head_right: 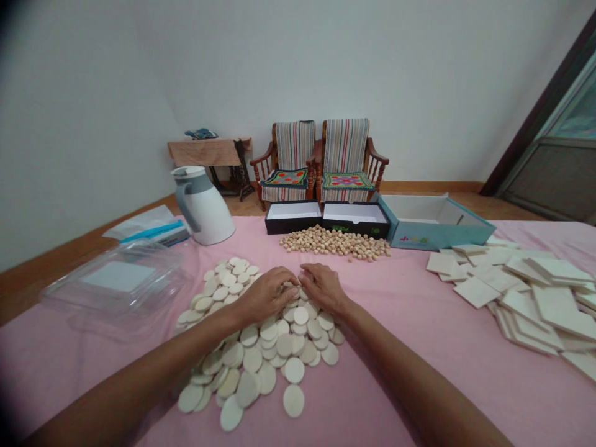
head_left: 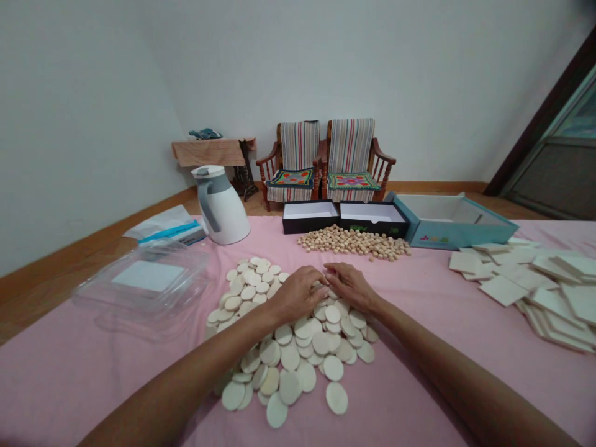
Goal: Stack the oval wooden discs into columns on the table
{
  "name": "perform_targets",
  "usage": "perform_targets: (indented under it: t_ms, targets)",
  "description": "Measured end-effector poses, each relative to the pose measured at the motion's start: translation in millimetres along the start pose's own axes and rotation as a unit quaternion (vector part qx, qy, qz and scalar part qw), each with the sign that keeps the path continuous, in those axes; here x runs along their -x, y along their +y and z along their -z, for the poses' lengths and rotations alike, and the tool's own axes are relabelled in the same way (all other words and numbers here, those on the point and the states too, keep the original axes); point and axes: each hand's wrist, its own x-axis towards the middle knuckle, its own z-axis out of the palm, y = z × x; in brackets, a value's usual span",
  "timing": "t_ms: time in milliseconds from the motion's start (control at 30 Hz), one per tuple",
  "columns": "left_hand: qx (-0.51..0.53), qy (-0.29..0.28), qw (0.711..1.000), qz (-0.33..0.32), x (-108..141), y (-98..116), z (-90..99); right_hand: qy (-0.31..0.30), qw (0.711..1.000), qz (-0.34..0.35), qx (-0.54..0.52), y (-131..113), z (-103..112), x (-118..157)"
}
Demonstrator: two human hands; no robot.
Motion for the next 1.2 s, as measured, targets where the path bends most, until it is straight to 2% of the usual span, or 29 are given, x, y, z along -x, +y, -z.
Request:
perform_targets:
  t_ms: [67, 100, 167, 267, 367, 500, 600, 700, 833, 967, 1067, 1200]
  targets:
    - [-0.039, 0.028, 0.998, 0.041, 4, -3, -2.9, -0.04, 0.998, 0.038, -0.023, -6, 5, 0]
    - [-0.053, 0.022, 0.997, 0.049, 7, -5, -3.7, -0.054, 0.996, 0.055, -0.034, -9, 9, 2]
    - [-0.062, -0.011, 0.997, 0.035, 11, -5, -3.1, -0.081, 0.993, 0.068, -0.055, -15, 20, 10]
    - [-0.045, -0.04, 0.998, -0.017, 18, 0, 3.0, -0.122, 0.989, 0.045, -0.068, -19, 38, 27]
    - [-0.016, -0.013, 0.999, -0.036, 29, 4, 13.3, -0.139, 0.987, 0.008, -0.077, -19, 55, 41]
    - [0.011, 0.054, 0.998, 0.018, 47, -2, 28.0, -0.141, 0.987, -0.012, -0.082, -21, 66, 44]
    - [-0.001, 0.1, 0.994, 0.052, 57, -11, 34.4, -0.099, 0.993, -0.001, -0.063, -21, 57, 32]
    - [-0.02, 0.121, 0.991, 0.051, 61, -16, 33.7, -0.066, 0.997, 0.026, -0.02, -18, 37, 13]
    - [-0.059, 0.094, 0.994, 0.008, 65, -15, 26.3, -0.086, 0.993, 0.065, 0.043, -12, 16, -3]
    - [-0.06, 0.058, 0.997, -0.003, 68, -10, 20.7, -0.089, 0.995, 0.037, 0.035, -8, 13, -4]
    - [-0.046, 0.055, 0.997, 0.006, 71, -8, 18.8, -0.088, 0.995, 0.008, 0.039, -5, 14, -6]
    - [-0.031, 0.052, 0.998, 0.012, 72, -8, 18.4, -0.054, 0.997, -0.004, 0.059, -7, 8, -31]
